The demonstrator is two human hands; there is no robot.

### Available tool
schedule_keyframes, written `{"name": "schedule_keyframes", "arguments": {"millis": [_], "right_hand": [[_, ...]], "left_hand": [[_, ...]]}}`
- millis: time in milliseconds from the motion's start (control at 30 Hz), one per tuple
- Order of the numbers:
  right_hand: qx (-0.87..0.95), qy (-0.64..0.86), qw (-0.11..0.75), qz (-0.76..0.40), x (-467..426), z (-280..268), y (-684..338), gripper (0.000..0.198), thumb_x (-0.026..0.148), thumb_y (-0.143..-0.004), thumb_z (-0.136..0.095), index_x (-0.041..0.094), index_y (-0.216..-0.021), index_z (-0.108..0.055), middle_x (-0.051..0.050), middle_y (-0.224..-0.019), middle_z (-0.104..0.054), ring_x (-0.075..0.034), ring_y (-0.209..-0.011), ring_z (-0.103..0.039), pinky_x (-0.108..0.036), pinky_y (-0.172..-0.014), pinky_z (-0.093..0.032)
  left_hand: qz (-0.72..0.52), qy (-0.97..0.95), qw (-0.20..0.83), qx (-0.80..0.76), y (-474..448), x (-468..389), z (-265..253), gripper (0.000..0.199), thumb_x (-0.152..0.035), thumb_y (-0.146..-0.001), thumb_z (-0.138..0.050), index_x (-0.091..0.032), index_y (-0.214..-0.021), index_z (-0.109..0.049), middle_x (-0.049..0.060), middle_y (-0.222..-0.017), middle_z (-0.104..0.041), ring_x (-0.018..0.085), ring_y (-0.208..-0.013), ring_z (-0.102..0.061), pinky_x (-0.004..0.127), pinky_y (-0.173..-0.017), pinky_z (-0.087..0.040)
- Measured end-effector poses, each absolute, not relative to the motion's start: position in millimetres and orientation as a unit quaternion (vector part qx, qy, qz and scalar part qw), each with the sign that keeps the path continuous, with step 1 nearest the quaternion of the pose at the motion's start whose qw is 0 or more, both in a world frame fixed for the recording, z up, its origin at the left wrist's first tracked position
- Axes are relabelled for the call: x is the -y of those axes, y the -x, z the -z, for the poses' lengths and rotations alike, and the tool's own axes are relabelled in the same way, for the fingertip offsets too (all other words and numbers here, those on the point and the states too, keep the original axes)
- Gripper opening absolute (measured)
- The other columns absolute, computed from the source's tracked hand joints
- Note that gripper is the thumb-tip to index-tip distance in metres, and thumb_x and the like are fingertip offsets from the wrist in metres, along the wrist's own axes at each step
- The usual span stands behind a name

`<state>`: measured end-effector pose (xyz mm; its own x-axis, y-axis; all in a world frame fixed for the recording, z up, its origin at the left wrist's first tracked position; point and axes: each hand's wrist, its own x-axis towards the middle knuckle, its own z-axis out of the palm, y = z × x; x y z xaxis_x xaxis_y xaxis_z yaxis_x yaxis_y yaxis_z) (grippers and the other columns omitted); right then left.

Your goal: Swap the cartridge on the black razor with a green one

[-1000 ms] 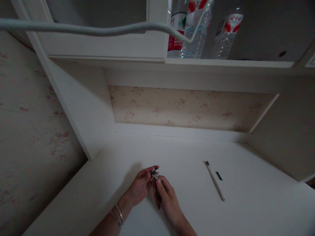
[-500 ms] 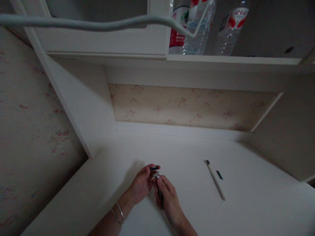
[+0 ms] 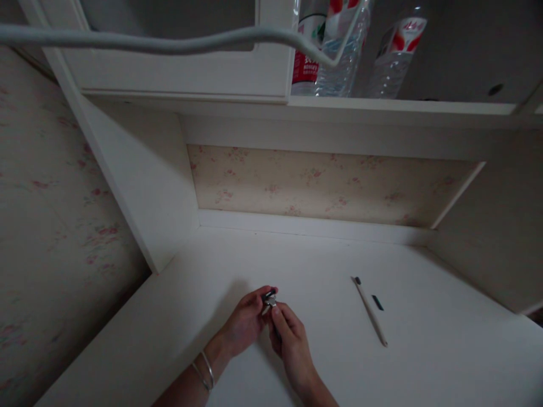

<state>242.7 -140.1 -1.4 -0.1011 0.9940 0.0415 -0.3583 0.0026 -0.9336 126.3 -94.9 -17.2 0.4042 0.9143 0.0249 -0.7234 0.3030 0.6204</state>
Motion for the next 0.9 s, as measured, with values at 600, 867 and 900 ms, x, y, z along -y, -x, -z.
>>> {"name": "schedule_keyframes", "arguments": {"millis": [600, 867, 900], "right_hand": [[0.422, 0.359, 0.564, -0.613, 138, 7, -244, 0.038, 0.054, -0.085, -0.058, 0.016, -0.084, -0.056, 0.009, -0.055, -0.029, -0.005, -0.042, -0.02, -0.016, -0.036, -0.014], [0.41, 0.339, 0.528, -0.662, 135, 2, -248, 0.039, 0.054, -0.084, -0.06, 0.017, -0.079, -0.052, 0.01, -0.049, -0.033, -0.003, -0.036, -0.019, -0.016, -0.032, -0.012], [0.409, 0.335, 0.526, -0.666, 135, 2, -247, 0.039, 0.055, -0.085, -0.058, 0.017, -0.078, -0.052, 0.01, -0.048, -0.033, -0.003, -0.035, -0.019, -0.016, -0.032, -0.012]], "left_hand": [[-0.504, -0.295, 0.795, -0.163, -124, 93, 20, 0.03, -0.027, -0.068, -0.08, -0.017, -0.095, -0.073, 0.007, -0.108, -0.068, 0.016, -0.089, -0.06, 0.026, -0.081, -0.045], [-0.48, -0.345, 0.79, -0.164, -116, 91, 18, 0.026, -0.03, -0.07, -0.078, -0.013, -0.09, -0.074, 0.011, -0.106, -0.069, 0.019, -0.096, -0.06, 0.026, -0.087, -0.043], [-0.478, -0.349, 0.789, -0.163, -115, 90, 18, 0.024, -0.03, -0.071, -0.077, -0.013, -0.088, -0.075, 0.011, -0.109, -0.068, 0.019, -0.099, -0.06, 0.026, -0.089, -0.043]]}}
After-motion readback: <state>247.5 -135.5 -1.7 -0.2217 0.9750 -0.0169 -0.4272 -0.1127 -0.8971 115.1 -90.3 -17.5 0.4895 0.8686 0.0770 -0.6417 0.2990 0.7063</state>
